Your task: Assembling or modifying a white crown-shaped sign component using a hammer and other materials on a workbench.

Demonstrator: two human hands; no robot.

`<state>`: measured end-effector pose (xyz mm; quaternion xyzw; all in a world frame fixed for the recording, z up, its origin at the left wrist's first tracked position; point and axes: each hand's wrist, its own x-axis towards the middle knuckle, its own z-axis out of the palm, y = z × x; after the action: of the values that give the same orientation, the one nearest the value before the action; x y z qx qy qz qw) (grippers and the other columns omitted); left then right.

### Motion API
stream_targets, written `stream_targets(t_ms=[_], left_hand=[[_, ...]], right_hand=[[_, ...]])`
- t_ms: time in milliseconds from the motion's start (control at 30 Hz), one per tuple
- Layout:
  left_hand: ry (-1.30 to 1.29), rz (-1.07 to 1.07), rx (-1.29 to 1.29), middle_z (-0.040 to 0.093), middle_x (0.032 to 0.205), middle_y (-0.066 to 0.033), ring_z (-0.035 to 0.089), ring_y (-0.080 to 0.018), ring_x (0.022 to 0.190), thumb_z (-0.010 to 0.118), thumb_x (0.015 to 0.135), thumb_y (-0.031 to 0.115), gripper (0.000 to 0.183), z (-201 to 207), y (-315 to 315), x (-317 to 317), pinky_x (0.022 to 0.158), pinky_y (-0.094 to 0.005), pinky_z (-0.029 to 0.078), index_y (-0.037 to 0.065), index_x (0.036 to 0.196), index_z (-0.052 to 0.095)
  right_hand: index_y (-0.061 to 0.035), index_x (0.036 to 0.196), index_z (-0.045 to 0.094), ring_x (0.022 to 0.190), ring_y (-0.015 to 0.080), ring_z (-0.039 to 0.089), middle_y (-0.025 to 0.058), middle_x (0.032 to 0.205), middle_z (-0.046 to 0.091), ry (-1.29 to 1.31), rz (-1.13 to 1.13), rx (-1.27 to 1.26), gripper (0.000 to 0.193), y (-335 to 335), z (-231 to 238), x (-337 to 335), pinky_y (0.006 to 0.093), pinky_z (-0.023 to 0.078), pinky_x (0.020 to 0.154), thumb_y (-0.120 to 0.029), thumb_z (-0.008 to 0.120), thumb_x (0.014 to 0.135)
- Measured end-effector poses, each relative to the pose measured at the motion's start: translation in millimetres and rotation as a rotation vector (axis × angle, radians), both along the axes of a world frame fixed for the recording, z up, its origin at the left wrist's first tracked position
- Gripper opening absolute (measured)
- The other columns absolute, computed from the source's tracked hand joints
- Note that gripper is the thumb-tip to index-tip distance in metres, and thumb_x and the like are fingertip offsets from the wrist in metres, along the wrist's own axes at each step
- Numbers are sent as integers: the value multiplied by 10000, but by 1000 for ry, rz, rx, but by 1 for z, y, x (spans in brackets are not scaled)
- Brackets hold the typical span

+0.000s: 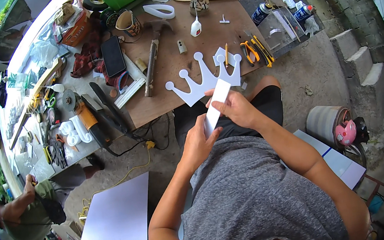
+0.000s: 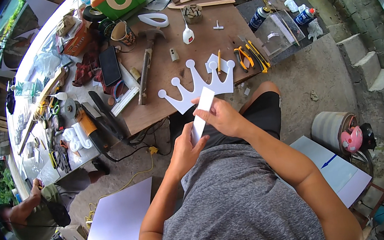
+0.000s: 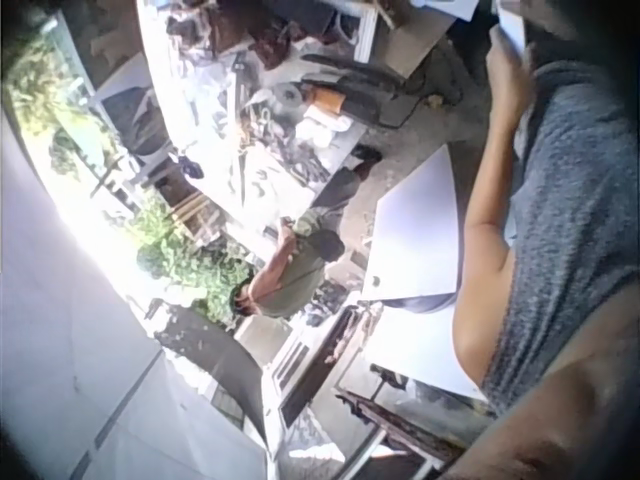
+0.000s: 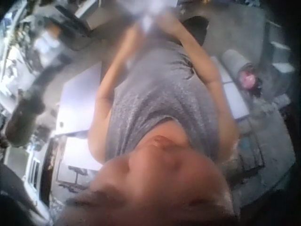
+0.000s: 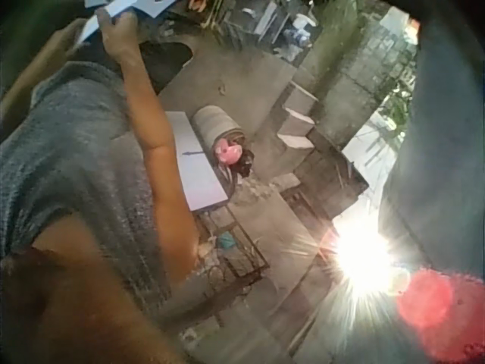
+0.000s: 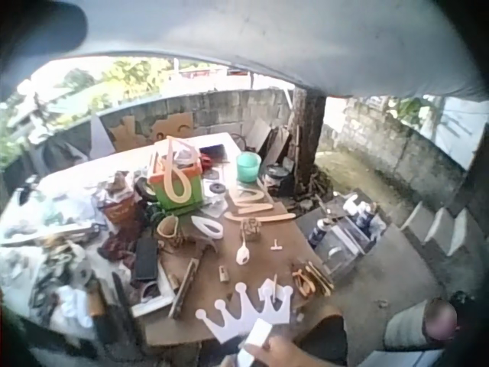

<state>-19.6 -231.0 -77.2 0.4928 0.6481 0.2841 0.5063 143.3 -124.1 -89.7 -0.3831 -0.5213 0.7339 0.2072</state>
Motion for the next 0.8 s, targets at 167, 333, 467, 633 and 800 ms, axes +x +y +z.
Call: stream_targets(t_ms=[167,333,467,633,800], left_hand=[[166,-44,49,683,894,-259,699,-419,811,747,907,240,462,0,2,7,702,-475,531,-17,1206,505],[310,-56,95,676,963,-238,686,-433,869,728,860,149,431,-4,0,10,726,-495,537,-12,1191,505],[410,-49,259,628,1029,-222,666,-431,900,691,821,60,429,-8,-3,11,729,-511,528,-23,1194,498],[446,-46,294,605,1032,-216,654,-431,905,674,816,23,428,-12,-3,11,740,-516,522,-26,1201,492],[322,-43,216,622,1015,-228,645,-441,911,698,855,101,366,-10,-4,5,753,-518,508,-22,1140,505]], right_hand=[[23,1107,711,833,77,630,32,914,711,-69,-37,54,275,-7,-4,0,263,513,741,-218,601,1033],[44,1141,707,900,133,689,90,980,742,-47,-71,61,376,9,1,7,289,549,820,-264,499,1088],[46,1134,718,904,159,721,120,974,758,-22,-121,22,455,18,7,10,287,565,818,-333,468,1099],[79,1155,710,886,180,731,153,977,761,-122,-101,72,541,27,15,15,296,573,817,-370,413,1110],[94,1149,706,901,188,728,172,977,758,-58,-170,39,554,32,26,17,309,560,863,-362,395,1114]])
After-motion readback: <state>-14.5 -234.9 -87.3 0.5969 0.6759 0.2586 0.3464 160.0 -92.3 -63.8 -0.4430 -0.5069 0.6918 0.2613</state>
